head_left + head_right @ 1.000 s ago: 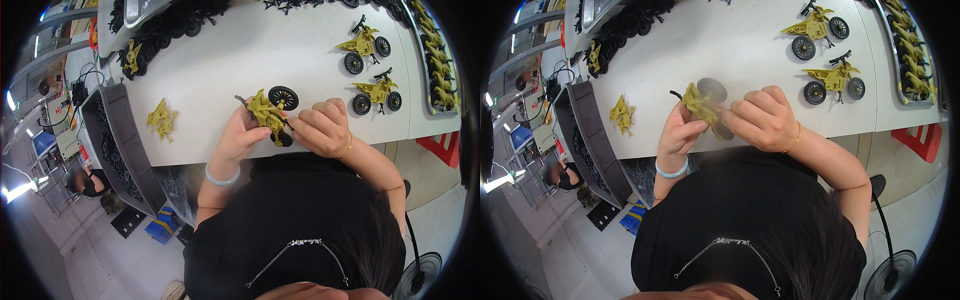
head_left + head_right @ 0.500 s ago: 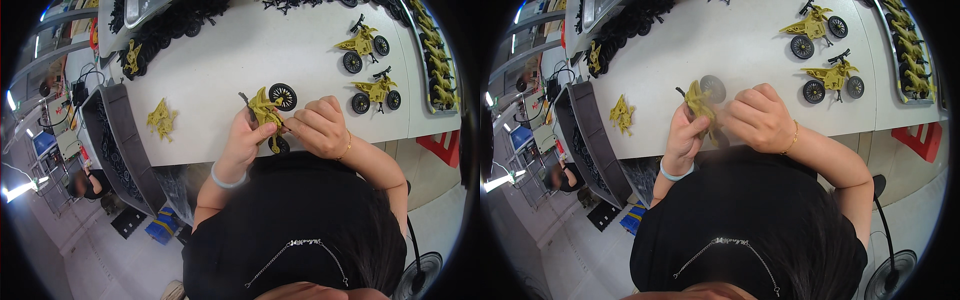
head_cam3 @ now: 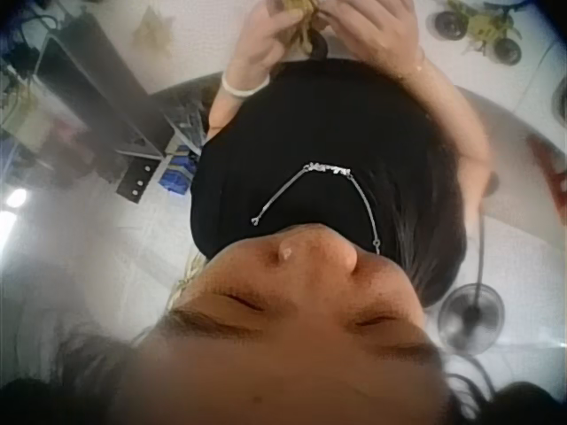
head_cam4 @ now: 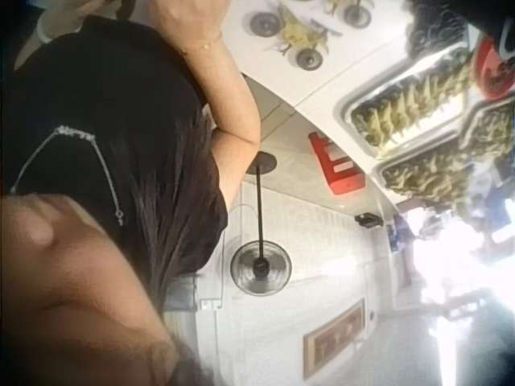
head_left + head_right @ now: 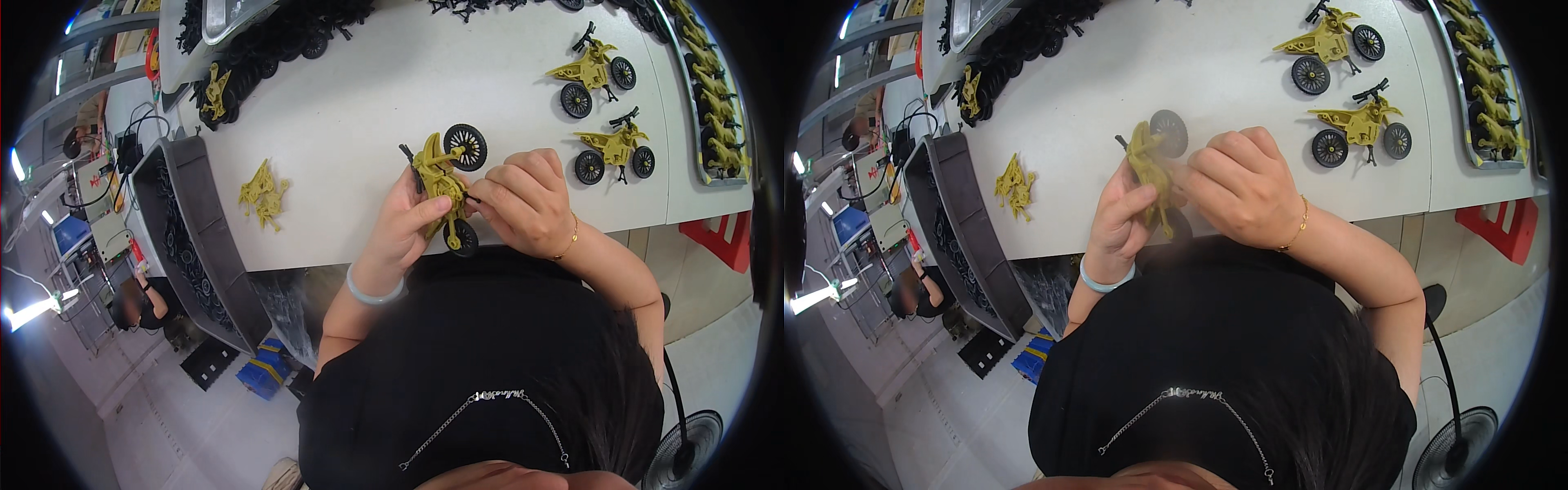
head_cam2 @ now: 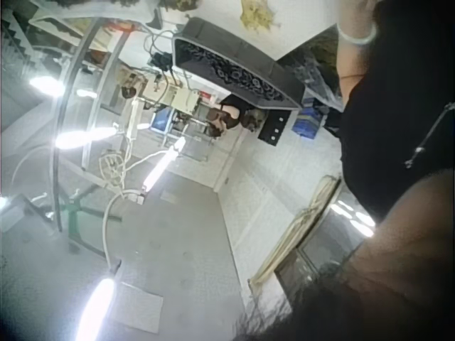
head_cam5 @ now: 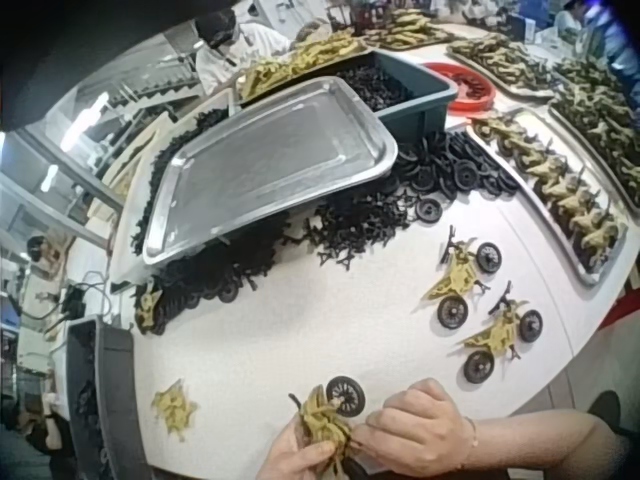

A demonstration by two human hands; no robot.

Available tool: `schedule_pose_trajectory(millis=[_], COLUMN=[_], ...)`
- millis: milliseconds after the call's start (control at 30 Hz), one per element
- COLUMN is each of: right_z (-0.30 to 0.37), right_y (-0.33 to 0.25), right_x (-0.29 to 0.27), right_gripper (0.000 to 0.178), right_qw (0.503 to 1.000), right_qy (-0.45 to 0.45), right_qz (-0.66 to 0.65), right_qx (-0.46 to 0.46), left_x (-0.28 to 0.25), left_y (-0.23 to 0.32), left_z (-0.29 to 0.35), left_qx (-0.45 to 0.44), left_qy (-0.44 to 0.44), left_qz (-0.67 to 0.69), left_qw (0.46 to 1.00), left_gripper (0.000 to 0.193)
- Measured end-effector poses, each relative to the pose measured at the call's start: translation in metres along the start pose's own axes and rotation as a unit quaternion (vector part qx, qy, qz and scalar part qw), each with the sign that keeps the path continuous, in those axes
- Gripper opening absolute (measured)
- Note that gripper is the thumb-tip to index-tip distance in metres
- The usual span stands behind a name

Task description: Assembling plastic toy motorcycle components at a production workstation.

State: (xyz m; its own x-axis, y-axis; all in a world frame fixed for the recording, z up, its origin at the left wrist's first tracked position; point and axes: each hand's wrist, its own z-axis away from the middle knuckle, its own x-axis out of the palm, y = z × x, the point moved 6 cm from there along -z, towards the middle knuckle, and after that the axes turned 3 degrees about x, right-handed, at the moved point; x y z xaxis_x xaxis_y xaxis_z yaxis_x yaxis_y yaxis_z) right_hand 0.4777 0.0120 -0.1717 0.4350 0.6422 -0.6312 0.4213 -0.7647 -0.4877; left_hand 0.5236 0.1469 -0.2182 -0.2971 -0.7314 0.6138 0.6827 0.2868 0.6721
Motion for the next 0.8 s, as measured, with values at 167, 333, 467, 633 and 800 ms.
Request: schedule_pose_trajectory(millis=[167, 333, 467, 633, 800], right_z=[0.002, 0.002, 0.003, -0.015, -0.014], right_y=[-0.002, -0.007, -0.006, 0.010, 0.031], right_x=[0.001, -0.002, -0.004, -0.027, -0.002], right_gripper=[0.026, 0.025, 0.031, 0.042, 0.031], right_qw=[1.000, 1.000, 0.999, 0.993, 0.914], right_qy=[0.000, 0.000, -0.010, 0.037, -0.191], right_qz=[0.006, 0.000, 0.005, -0.094, -0.286], right_qx=[-0.010, -0.025, -0.044, 0.062, 0.215], left_x=[-0.003, -0.005, -0.001, 0.007, 0.021], left_y=[-0.003, -0.003, 0.000, 0.006, 0.023], left_z=[-0.001, 0.001, 0.000, -0.001, 0.003], left_qx=[0.003, 0.007, 0.019, 0.004, 0.016], left_qy=[-0.002, 0.009, -0.011, -0.006, 0.016], left_qz=[-0.002, 0.000, -0.002, -0.256, -0.574], left_qw=[1.000, 1.000, 1.000, 0.967, 0.818], left_gripper=[0.048, 0.047, 0.046, 0.053, 0.059])
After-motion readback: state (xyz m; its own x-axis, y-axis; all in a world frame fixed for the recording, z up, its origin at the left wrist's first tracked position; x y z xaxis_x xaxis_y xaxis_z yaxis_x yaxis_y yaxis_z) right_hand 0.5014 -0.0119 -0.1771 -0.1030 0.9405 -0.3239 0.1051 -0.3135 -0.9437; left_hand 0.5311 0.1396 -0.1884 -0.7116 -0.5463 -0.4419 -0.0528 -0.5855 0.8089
